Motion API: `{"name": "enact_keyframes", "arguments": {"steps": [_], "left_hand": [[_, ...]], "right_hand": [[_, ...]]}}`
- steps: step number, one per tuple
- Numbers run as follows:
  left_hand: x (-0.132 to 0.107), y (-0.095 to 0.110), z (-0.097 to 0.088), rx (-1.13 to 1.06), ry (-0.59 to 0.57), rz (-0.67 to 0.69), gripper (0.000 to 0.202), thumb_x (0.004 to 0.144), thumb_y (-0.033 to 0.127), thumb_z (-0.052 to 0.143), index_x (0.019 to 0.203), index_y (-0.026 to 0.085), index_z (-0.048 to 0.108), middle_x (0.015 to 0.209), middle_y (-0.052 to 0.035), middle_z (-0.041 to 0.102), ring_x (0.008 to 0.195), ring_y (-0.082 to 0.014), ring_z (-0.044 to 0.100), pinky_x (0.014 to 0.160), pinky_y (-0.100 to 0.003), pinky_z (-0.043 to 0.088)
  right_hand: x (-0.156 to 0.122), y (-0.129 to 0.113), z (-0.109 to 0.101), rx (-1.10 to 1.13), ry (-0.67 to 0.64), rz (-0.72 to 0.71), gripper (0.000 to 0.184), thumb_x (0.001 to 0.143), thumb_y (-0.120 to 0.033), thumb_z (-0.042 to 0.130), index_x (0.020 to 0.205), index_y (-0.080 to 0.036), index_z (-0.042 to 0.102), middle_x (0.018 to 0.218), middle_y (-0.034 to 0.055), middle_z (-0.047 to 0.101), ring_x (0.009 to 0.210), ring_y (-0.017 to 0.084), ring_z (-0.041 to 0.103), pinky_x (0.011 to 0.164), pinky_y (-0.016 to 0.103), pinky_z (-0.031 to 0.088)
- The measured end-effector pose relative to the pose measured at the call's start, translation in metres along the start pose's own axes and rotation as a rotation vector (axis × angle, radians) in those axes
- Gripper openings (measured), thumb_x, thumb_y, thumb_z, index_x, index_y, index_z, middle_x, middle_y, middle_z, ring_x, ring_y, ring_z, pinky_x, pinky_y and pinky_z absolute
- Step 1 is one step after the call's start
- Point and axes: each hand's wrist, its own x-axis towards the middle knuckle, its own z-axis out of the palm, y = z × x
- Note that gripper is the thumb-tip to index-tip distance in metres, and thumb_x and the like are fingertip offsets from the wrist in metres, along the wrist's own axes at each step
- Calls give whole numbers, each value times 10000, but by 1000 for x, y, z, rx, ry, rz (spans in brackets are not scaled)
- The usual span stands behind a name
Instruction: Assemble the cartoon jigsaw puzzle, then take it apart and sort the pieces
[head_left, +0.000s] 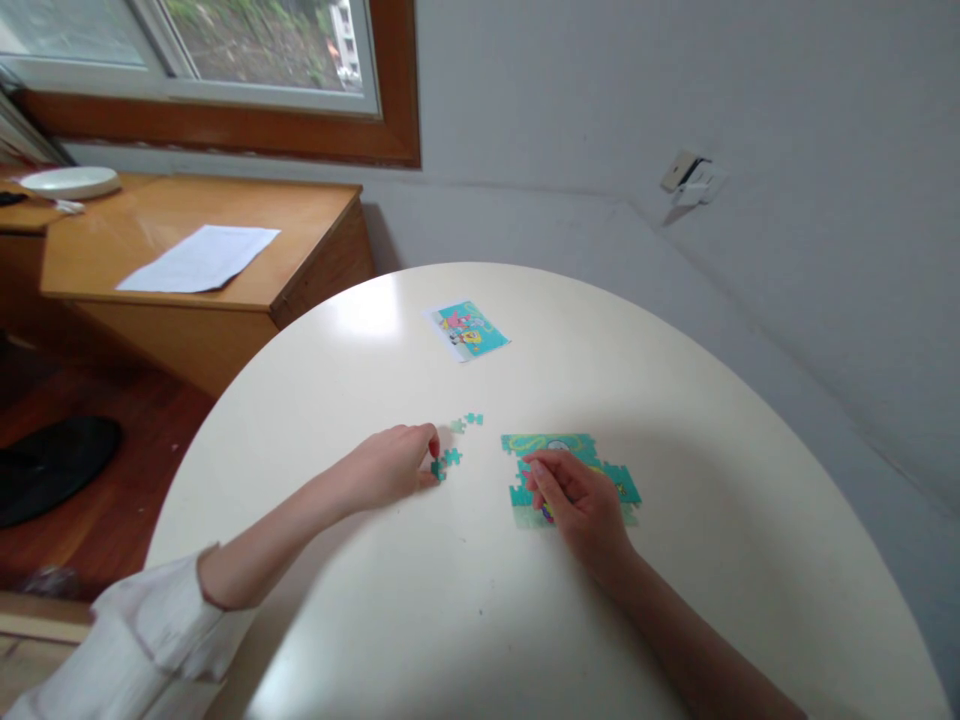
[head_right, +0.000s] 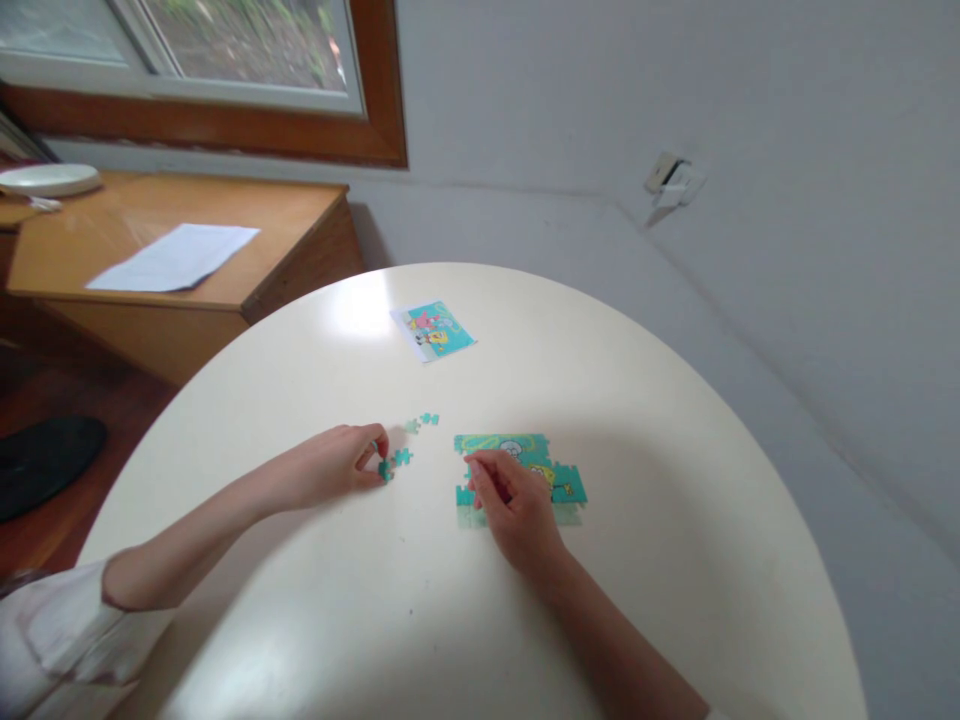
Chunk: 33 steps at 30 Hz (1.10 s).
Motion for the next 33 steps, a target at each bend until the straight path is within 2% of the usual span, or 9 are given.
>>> {"name": "enact_keyframes", "arguments": {"steps": [5,8,11,13,17,21,25,28,33], "left_hand": [[1,-1,3,-38,-11,50,91,705,231,500,724,185,577,595,12,513,512,-115,425,477,-215,269],[1,-2,4,-93,6,78,108,722,247,498,676,183,572,567,17,490,491,-106,398,462,-213,257],[2,0,4,-123,36,94,117,721,264,519,693,182,597,537,30,460,477,-100,385,448,-207,243],[3,2,5,-123,58,108,139,725,282,535,768,187,626,525,38,454,470,-101,389,448,-205,243],[6,5,14,-107,85,153,231,736,279,549,930,212,657,523,29,504,491,-123,461,487,-210,296],[9,6,24,-65,90,200,212,738,203,529,890,231,675,581,-2,606,609,-164,579,573,-223,375],[9,9,27,16,102,231,199,767,179,498,853,223,672,731,-36,686,709,-186,627,641,-241,414],[11,10,29,58,117,254,220,807,185,457,864,214,668,820,-67,702,726,-198,638,657,-260,428],[14,9,37,117,185,316,276,868,244,373,901,192,642,794,-88,687,689,-196,627,645,-264,421]], "right_hand": [[0,0,0,4,-8,3,211,810,-376,505,791,-192,608,536,-12,584,412,90,510,370,200,398],[0,0,0,-5,-7,11,215,811,-377,504,796,-192,612,536,-10,584,417,93,515,372,202,400],[0,0,1,-6,-6,7,211,805,-372,508,799,-191,615,522,-15,578,415,94,514,377,202,401],[0,0,1,-5,-10,-1,203,803,-365,510,797,-191,613,523,-16,579,410,90,507,379,200,400],[0,0,0,-13,-16,-6,192,805,-352,507,793,-188,605,529,-15,582,411,88,506,377,196,396],[0,-1,0,-18,-20,-9,194,805,-356,504,781,-190,601,538,-14,585,412,86,505,372,194,392],[0,-2,0,-19,-17,-18,195,803,-364,506,771,-193,595,531,-18,582,403,84,493,365,193,386],[0,-2,0,-28,-16,-24,195,805,-363,504,770,-194,595,530,-18,582,401,84,495,369,194,387],[0,0,0,-90,-24,-75,173,829,-312,480,786,-191,596,551,-17,596,414,87,504,403,205,409]]}}
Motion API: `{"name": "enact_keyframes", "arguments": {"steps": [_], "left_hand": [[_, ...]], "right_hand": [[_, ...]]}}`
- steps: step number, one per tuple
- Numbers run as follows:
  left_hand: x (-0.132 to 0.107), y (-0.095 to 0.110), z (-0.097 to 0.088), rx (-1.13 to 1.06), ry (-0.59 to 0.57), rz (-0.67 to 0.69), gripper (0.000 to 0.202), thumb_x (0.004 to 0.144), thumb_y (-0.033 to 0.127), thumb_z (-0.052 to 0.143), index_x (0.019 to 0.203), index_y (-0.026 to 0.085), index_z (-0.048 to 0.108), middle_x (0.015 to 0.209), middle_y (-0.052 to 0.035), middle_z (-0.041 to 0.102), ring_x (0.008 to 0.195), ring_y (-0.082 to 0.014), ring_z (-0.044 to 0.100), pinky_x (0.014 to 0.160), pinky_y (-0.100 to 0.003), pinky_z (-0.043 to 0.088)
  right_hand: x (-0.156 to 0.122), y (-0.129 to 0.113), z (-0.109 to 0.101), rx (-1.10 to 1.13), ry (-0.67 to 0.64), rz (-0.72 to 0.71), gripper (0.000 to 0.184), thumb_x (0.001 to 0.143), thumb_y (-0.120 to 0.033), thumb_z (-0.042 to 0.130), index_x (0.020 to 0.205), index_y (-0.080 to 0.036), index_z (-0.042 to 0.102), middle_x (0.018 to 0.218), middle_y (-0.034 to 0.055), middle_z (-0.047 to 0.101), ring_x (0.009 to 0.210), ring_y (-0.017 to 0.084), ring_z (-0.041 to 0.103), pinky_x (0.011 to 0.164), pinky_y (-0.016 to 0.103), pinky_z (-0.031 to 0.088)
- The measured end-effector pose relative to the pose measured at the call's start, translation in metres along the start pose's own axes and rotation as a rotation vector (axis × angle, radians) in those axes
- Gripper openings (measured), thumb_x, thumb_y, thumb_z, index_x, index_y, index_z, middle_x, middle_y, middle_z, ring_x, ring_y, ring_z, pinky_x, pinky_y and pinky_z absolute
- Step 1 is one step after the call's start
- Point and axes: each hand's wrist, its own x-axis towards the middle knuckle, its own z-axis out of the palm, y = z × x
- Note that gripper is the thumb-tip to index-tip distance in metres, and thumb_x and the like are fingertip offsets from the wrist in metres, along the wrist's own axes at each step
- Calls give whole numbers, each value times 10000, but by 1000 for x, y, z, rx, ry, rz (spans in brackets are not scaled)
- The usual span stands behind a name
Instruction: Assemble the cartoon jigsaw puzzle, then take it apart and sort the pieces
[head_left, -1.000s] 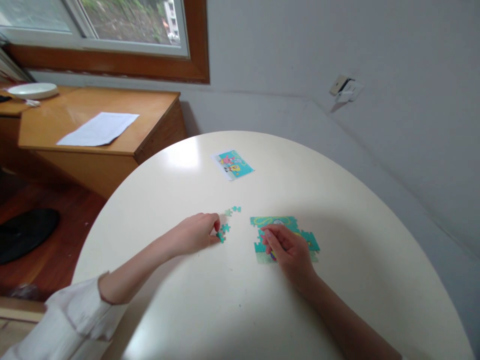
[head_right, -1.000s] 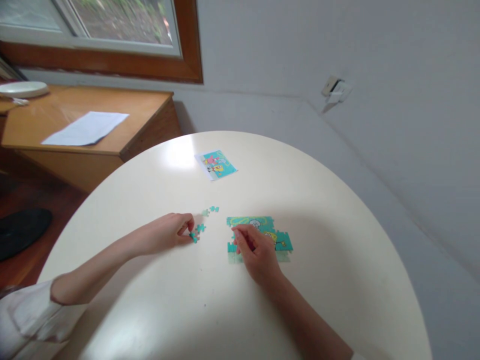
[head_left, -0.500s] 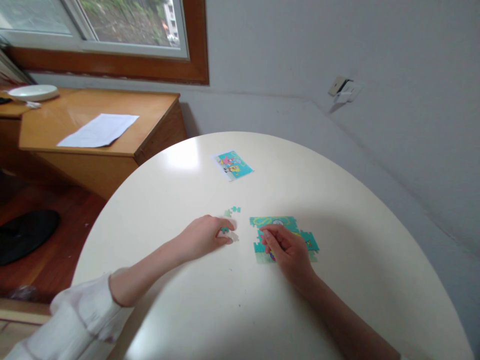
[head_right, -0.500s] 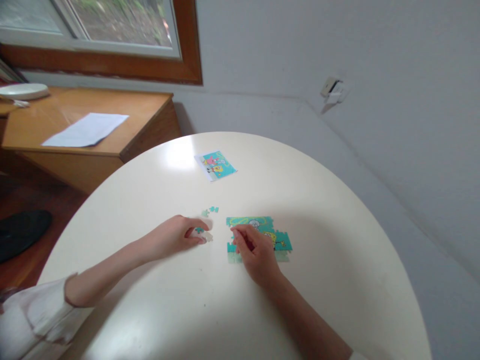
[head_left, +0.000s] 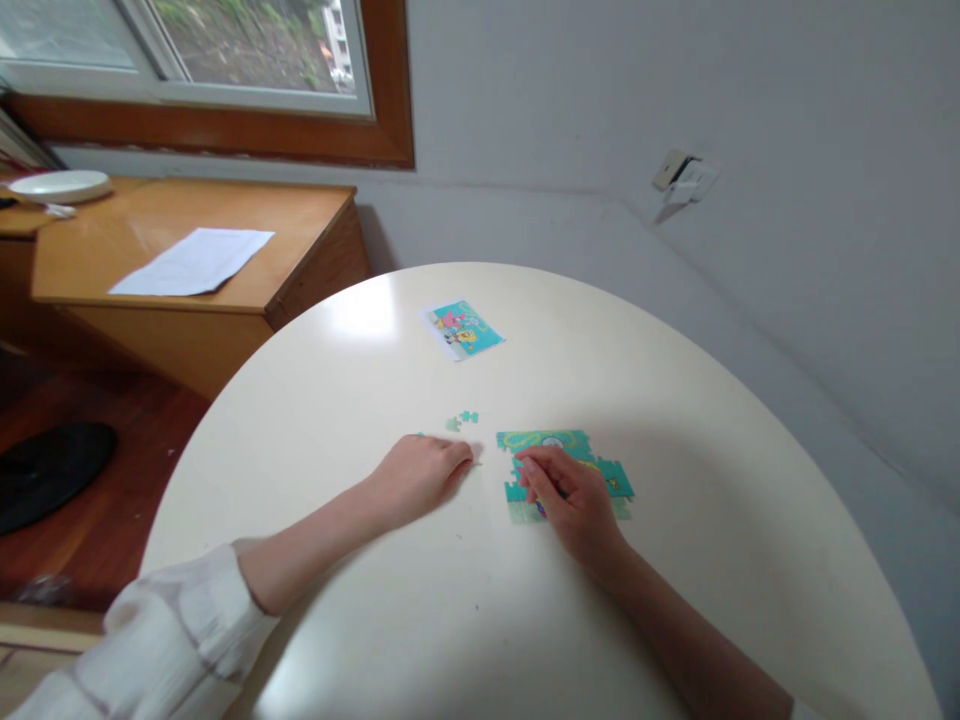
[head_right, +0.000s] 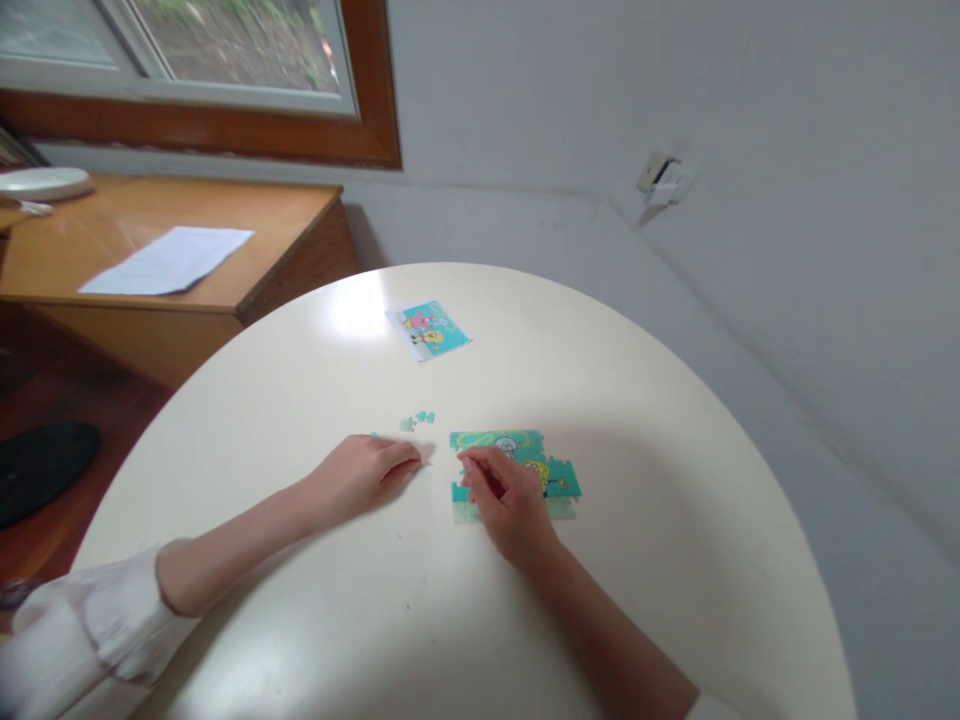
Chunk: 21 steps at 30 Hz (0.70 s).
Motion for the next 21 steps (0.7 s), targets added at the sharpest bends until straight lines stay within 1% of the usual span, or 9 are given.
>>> {"name": "enact_keyframes", "arguments": {"steps": [2,6,10,12,16,19,21], "left_hand": [[0,2,1,-58,10,9,271,868,244,368,895,189,632,772,-72,676,652,-173,605,619,-245,405],[-1,11,0,-270,-14,1,241,852,238,386,814,171,615,641,-13,604,541,-109,497,555,-202,361],[-2,18,1,-467,-18,6,212,830,234,413,730,156,583,567,39,486,506,-72,387,506,-173,318],[-2,20,3,-526,-20,-10,219,827,242,416,709,147,573,552,53,432,501,-66,348,490,-170,296],[-2,20,6,-583,-16,-45,244,829,272,430,700,132,582,519,66,348,506,-67,309,478,-174,265],[-1,20,6,-622,11,-39,303,853,309,402,700,125,589,553,48,414,545,-77,334,512,-183,296],[0,20,4,-643,19,-20,344,873,315,361,701,122,587,604,28,475,573,-84,358,541,-193,319]], "right_hand": [[0,0,0,-71,17,-75,149,833,-272,484,793,-195,605,607,-1,626,478,102,543,469,224,446],[0,0,0,-172,14,-303,101,818,-205,525,840,-213,624,762,36,669,702,150,617,664,275,497],[-2,0,2,-182,-39,-448,145,805,-177,568,921,-237,630,817,31,689,774,159,637,803,301,492],[-3,2,4,-178,-63,-488,170,807,-163,573,947,-241,629,826,27,694,769,148,641,804,284,494],[-4,4,5,-168,-63,-534,195,814,-139,565,979,-229,618,818,28,687,752,132,639,733,242,508],[-2,2,5,-150,-23,-509,196,815,-124,556,968,-228,623,810,24,683,750,134,635,722,251,511],[1,-1,3,-129,27,-471,163,810,-123,558,911,-222,638,772,21,674,723,135,629,684,250,514]]}}
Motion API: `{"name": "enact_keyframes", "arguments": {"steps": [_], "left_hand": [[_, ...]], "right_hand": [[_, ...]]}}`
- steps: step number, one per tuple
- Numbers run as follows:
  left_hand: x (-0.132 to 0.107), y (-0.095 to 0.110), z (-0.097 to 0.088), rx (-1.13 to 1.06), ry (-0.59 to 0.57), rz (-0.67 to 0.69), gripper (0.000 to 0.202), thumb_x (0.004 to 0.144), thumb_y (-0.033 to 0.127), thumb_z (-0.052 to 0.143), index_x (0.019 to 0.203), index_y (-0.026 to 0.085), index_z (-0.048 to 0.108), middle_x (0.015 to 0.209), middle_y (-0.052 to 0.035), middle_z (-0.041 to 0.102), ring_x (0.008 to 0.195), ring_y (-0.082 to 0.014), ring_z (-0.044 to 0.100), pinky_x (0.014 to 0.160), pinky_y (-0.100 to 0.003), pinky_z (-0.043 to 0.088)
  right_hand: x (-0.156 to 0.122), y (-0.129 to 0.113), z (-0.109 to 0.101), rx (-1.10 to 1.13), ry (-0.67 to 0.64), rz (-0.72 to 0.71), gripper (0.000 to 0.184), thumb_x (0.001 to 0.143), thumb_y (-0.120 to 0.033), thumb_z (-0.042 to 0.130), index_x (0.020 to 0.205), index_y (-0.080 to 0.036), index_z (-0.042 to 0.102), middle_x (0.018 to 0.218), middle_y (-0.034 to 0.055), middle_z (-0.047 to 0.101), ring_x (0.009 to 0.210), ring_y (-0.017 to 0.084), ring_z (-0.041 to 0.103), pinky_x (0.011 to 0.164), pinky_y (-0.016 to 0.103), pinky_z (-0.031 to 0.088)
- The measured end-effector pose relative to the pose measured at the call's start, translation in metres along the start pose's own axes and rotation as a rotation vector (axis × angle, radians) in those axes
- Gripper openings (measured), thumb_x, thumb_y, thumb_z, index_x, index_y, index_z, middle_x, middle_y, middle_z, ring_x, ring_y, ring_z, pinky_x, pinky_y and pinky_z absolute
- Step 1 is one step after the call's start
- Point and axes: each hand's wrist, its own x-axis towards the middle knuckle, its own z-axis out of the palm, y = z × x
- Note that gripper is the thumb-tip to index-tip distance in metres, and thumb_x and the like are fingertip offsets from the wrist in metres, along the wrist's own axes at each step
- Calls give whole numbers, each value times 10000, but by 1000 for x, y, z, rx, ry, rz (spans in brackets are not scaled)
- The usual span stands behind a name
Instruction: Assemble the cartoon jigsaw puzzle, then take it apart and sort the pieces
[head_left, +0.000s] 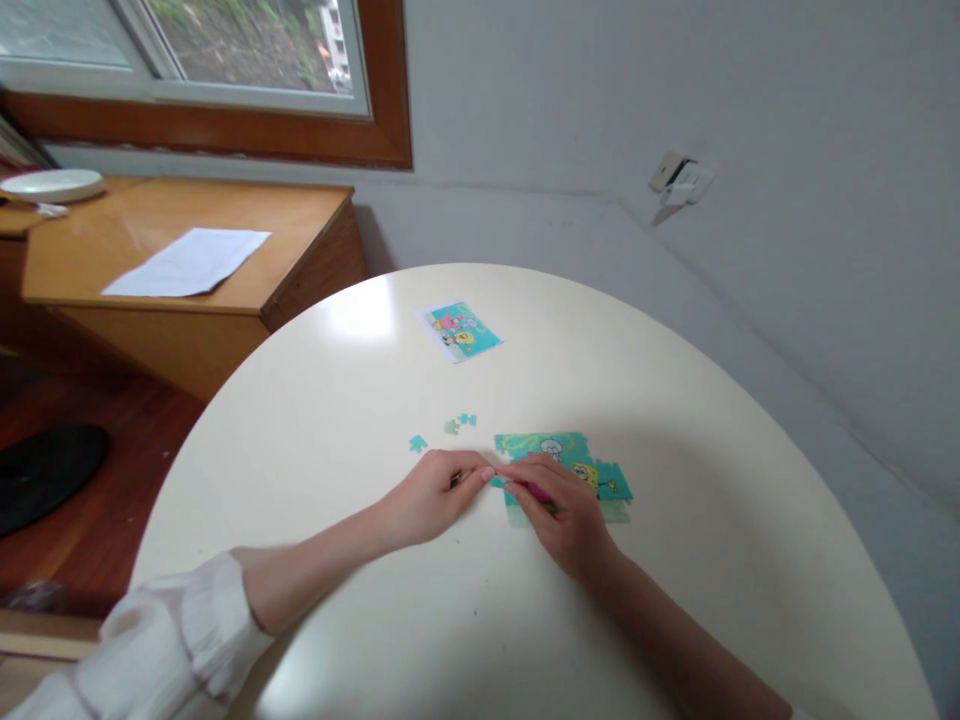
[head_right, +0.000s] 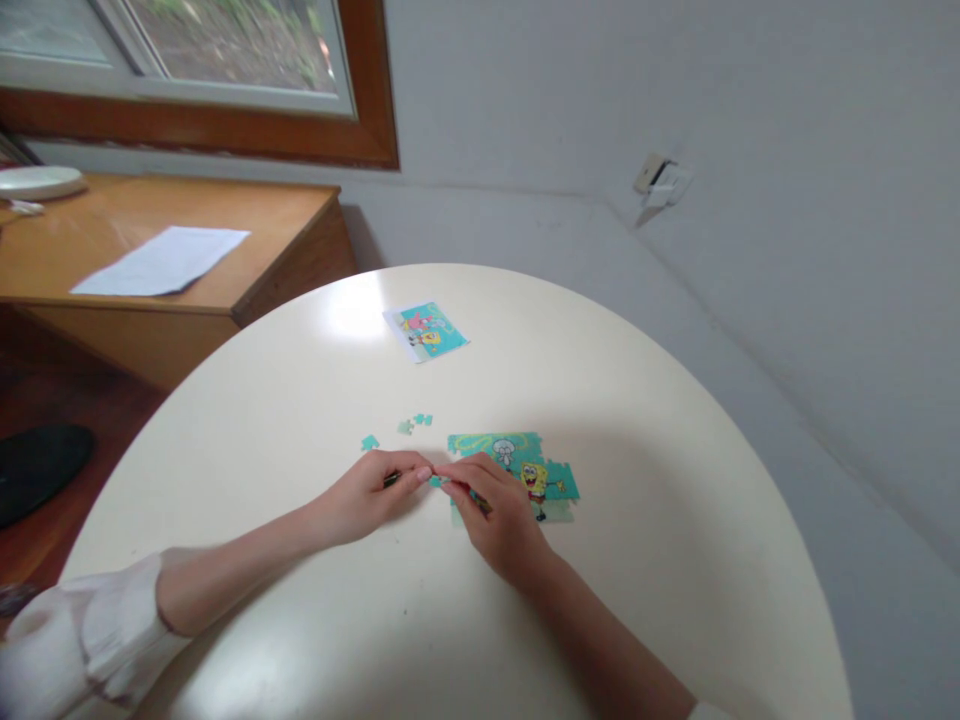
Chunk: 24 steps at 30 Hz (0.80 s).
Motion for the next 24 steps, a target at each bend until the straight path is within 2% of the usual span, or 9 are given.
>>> {"name": "enact_keyframes", "arguments": {"steps": [4,8,10,12,14,17,21,24], "left_hand": [[1,0,2,-20,-21,3,325,864,315,380,714,124,595,627,25,483,582,-86,358,553,-198,318],[3,-3,6,-17,33,-51,309,839,347,425,702,129,596,533,59,342,521,-76,279,490,-197,240],[4,-4,8,-29,73,-61,308,835,352,424,697,132,589,510,70,293,501,-74,264,474,-200,216],[5,-5,10,-41,100,-58,302,831,348,425,675,136,572,500,76,272,487,-71,255,467,-201,207],[6,-6,11,-42,114,-54,303,830,340,423,640,139,547,498,77,270,481,-68,253,466,-201,208],[6,-7,13,-24,141,-43,308,833,342,424,630,143,542,490,79,270,477,-68,264,467,-198,215],[3,-9,15,40,180,-27,290,849,331,417,690,149,578,472,78,300,460,-69,300,464,-194,235],[-1,-10,17,169,125,33,253,855,273,411,734,158,601,479,63,398,452,-72,359,470,-191,271]], "right_hand": [[3,1,-2,29,90,81,88,789,-145,587,780,-212,643,694,13,658,655,134,618,617,246,513],[0,4,0,30,85,156,58,776,-185,608,730,-211,633,652,1,656,603,127,616,581,236,506],[-1,5,0,38,63,211,46,774,-202,610,804,-213,643,664,-1,664,589,123,619,562,227,504],[-1,5,1,47,38,233,165,780,-204,600,939,-218,641,710,4,680,608,124,631,582,228,514],[0,4,0,47,5,199,225,791,-193,580,1006,-228,636,775,15,694,663,129,643,631,238,523],[1,4,-1,19,-9,155,170,795,-180,567,922,-235,666,810,23,701,716,138,645,669,249,521],[-1,9,-2,-56,48,233,92,771,-205,595,802,-228,679,713,16,695,661,149,627,649,272,514],[-2,14,-3,-88,35,309,72,753,-234,613,749,-233,685,649,10,682,630,156,610,596,273,503]]}}
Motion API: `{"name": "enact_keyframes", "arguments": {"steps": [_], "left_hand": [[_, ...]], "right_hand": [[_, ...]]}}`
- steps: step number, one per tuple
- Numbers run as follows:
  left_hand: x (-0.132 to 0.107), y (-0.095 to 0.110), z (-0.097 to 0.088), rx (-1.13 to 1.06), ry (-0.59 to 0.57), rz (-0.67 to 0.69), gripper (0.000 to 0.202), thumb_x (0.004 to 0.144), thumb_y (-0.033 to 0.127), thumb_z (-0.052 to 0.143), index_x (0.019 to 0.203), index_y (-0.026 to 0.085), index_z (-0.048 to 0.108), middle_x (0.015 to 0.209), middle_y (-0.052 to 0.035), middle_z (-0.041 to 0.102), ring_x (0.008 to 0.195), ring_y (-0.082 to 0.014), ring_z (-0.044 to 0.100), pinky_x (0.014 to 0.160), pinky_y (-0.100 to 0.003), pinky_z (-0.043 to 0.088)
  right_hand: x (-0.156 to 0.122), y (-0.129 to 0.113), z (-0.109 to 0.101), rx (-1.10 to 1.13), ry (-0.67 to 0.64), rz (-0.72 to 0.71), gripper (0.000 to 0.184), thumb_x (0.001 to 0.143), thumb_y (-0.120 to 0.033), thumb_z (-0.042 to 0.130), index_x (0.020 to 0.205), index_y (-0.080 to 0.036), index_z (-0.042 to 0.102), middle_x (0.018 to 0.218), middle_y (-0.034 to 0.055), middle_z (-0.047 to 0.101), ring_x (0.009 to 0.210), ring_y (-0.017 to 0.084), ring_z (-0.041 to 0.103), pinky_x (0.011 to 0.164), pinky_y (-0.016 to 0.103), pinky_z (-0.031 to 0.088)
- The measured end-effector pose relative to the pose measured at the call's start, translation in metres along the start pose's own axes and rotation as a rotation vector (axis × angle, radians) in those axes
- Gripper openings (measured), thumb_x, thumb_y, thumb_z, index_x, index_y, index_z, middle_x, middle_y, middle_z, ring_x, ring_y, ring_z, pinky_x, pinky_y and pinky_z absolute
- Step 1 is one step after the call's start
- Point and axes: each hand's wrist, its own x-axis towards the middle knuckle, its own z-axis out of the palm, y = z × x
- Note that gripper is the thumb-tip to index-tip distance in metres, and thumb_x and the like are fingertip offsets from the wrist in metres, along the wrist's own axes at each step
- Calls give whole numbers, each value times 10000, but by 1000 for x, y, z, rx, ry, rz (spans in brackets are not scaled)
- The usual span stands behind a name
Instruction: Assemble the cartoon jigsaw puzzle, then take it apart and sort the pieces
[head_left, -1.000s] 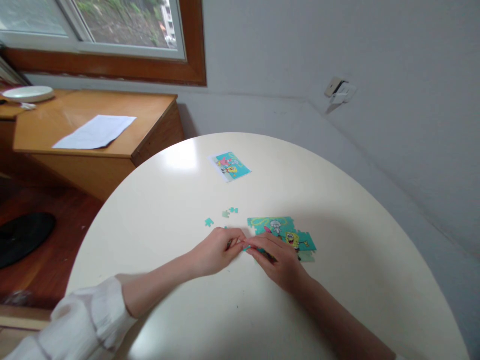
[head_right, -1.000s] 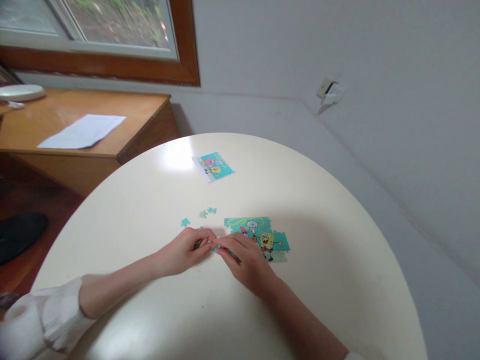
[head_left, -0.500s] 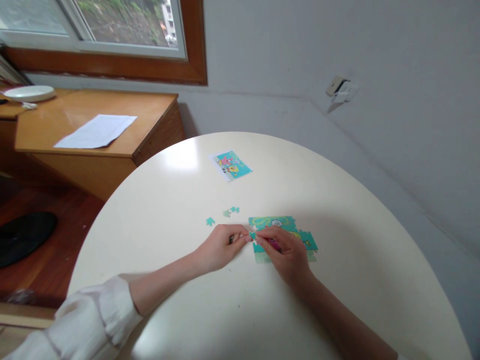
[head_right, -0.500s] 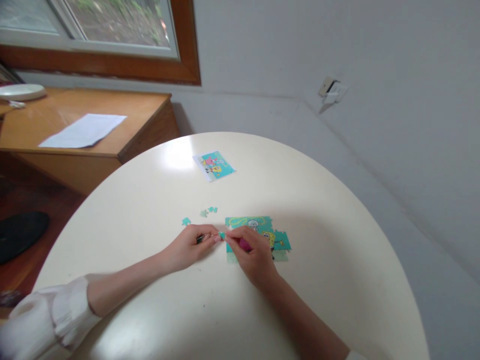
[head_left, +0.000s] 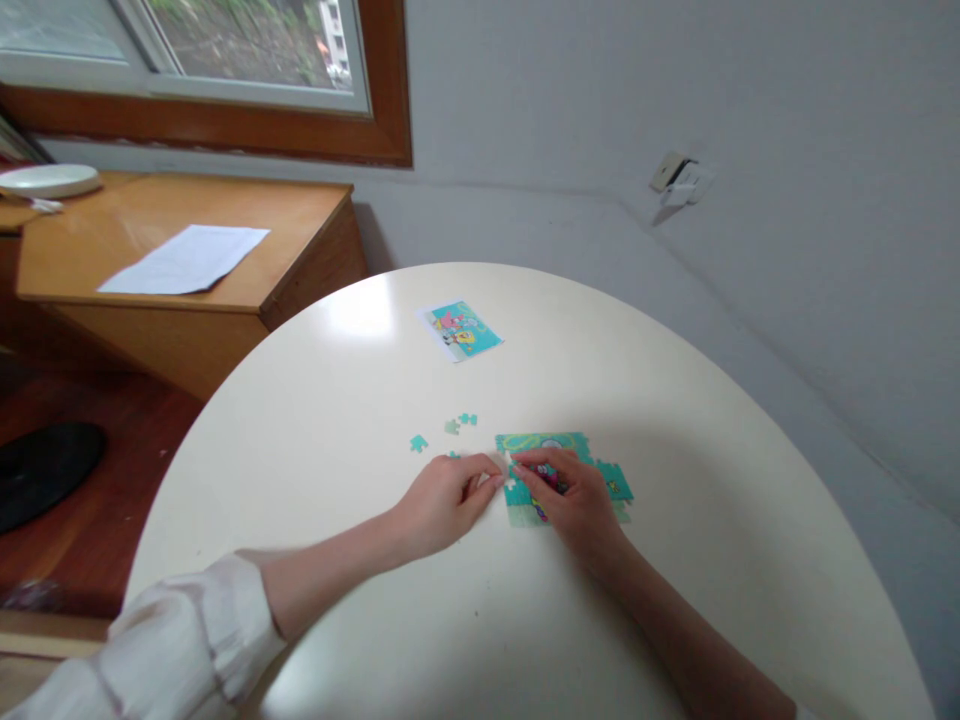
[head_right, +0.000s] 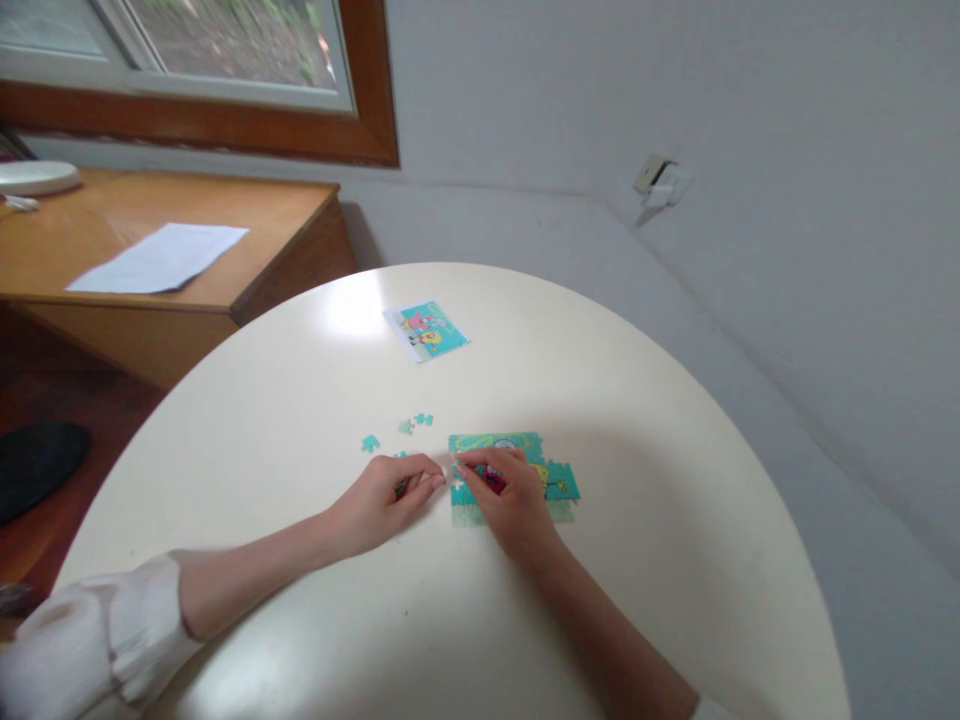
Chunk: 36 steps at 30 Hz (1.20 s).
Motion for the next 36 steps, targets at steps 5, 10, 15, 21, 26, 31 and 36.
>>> {"name": "enact_keyframes", "arguments": {"steps": [5,10,15,21,26,31,36], "left_hand": [[-4,-5,2,271,-91,297,256,881,212,369,833,172,618,673,-19,625,587,-106,552,579,-202,391],[-5,-6,1,462,-165,418,271,894,199,350,846,171,616,663,-27,652,597,-125,602,583,-219,417],[-4,-4,1,500,-183,417,273,898,205,348,891,168,619,680,-34,663,617,-133,616,594,-226,432],[-4,-3,1,482,-190,400,275,893,202,352,892,170,625,691,-45,670,625,-132,614,609,-220,433],[-5,-3,0,486,-197,399,286,893,194,347,887,161,631,712,-56,683,642,-152,630,604,-238,434],[-4,-4,2,440,-184,387,285,897,211,346,883,166,627,686,-55,668,613,-137,617,616,-226,439],[-4,-5,2,401,-172,376,279,896,223,353,887,171,626,671,-46,653,617,-128,607,639,-218,446]], "right_hand": [[1,4,1,-15,-43,45,63,743,-235,619,735,-236,682,662,8,692,654,164,617,650,303,498],[1,6,3,-9,-53,10,90,755,-216,610,784,-241,691,698,13,709,678,165,639,682,311,496],[2,9,4,-5,-57,-74,103,755,-181,609,786,-236,690,735,18,720,696,165,652,702,320,481],[3,8,3,-49,-91,-102,104,763,-180,597,777,-246,676,733,11,706,704,170,638,714,342,460],[3,8,4,-99,-106,-113,115,760,-163,596,784,-241,676,783,27,693,784,184,630,745,349,447],[3,10,6,-163,-106,-102,126,728,-137,617,782,-236,675,821,35,664,825,192,614,758,349,425],[4,8,7,-156,-104,-98,138,716,-117,610,790,-227,647,826,37,643,852,199,601,779,353,422]]}}
